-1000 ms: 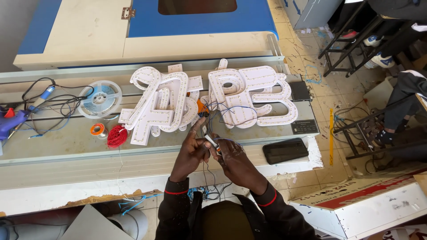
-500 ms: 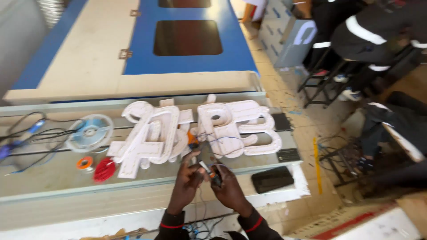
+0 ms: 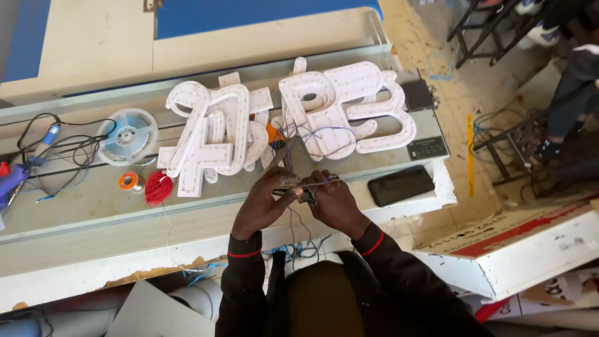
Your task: Connecting electrical wires to LED strips inside sign letters using pliers and manual twisting.
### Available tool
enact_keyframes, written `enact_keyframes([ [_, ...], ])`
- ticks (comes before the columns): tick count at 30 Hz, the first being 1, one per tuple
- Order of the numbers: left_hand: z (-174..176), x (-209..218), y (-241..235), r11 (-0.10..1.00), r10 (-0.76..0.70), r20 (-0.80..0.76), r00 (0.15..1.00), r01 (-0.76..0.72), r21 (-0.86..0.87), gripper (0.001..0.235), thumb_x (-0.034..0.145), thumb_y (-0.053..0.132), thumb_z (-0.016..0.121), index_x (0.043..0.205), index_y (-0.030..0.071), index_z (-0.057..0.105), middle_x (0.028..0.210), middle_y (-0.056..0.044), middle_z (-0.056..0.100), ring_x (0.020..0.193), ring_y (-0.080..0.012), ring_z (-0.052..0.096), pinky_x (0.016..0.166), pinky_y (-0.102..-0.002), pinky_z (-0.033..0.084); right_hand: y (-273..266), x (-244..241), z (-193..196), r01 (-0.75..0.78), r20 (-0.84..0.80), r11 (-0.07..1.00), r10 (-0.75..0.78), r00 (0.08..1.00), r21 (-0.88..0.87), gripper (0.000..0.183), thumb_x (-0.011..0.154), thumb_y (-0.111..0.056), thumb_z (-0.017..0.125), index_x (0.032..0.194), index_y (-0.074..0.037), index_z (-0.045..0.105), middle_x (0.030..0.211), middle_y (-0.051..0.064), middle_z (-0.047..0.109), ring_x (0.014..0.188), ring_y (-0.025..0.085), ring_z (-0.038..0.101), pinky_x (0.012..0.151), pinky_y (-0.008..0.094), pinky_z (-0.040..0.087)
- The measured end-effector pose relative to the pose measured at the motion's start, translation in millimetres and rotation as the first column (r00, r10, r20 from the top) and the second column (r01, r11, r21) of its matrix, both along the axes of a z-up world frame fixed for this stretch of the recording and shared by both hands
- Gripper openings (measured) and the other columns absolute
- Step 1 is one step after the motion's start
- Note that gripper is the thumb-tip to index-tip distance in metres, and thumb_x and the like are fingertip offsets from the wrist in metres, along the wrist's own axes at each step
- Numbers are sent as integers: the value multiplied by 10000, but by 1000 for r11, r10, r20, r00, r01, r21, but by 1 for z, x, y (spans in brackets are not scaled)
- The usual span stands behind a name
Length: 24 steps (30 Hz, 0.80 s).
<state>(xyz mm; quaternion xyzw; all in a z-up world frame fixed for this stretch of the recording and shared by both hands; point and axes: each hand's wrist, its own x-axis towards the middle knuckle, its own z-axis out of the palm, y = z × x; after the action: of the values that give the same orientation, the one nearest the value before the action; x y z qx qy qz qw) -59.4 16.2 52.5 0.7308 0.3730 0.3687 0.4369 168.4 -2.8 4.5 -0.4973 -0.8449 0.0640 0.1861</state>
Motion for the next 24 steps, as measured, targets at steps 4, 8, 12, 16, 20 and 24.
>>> enact_keyframes([
  [4,9,8,-6,987,-1,-66,998,12,160,162,1112,95,740,1188,-4,843,1149,-175,782,1043,-396,802,863,-484,677,-2,-1,-10,-6,13,1000,6,1000,-30,256,973,-171,769,1223,-117,756,1071,121,710,1054,398,756,874,521,635],
  [8,1,15,-4,998,61,147,987,-64,15,205,1160,129,670,1152,-13,817,1028,-182,815,1025,-302,771,941,-480,626,0,7,-3,-1,-60,990,-7,998,-143,357,972,-136,782,1322,-88,730,1142,143,719,1135,409,736,938,526,619],
  [12,3,21,-5,990,136,478,868,-97,-105,262,1211,125,558,1221,-41,761,917,-181,801,957,-241,733,993,-452,584,6,18,-7,-6,-81,976,-12,997,-216,411,904,-105,832,1297,-116,711,1168,143,720,1151,416,739,962,509,617],
  [16,5,27,0,975,214,523,825,-217,-56,231,1201,96,580,1228,-45,761,875,-175,788,940,-227,736,968,-410,562,2,21,-14,-13,-111,965,-17,994,-261,411,906,-120,817,1302,-110,706,1171,139,731,1186,447,743,959,543,626],
  [20,0,30,6,962,249,606,755,-265,-64,259,1218,102,560,1281,-62,750,872,-207,776,925,-267,763,926,-410,566,-1,21,-12,28,-125,954,-69,990,-299,331,958,-153,739,1285,-114,703,1123,134,712,1138,452,741,889,589,639],
  [24,-1,32,8,959,275,739,615,-226,-169,208,1193,119,620,1279,-43,719,933,-217,809,941,-269,813,872,-335,559,6,30,-21,30,-136,947,-78,988,-320,332,973,-183,724,1293,-97,720,1121,157,714,1115,459,747,858,590,649],
])
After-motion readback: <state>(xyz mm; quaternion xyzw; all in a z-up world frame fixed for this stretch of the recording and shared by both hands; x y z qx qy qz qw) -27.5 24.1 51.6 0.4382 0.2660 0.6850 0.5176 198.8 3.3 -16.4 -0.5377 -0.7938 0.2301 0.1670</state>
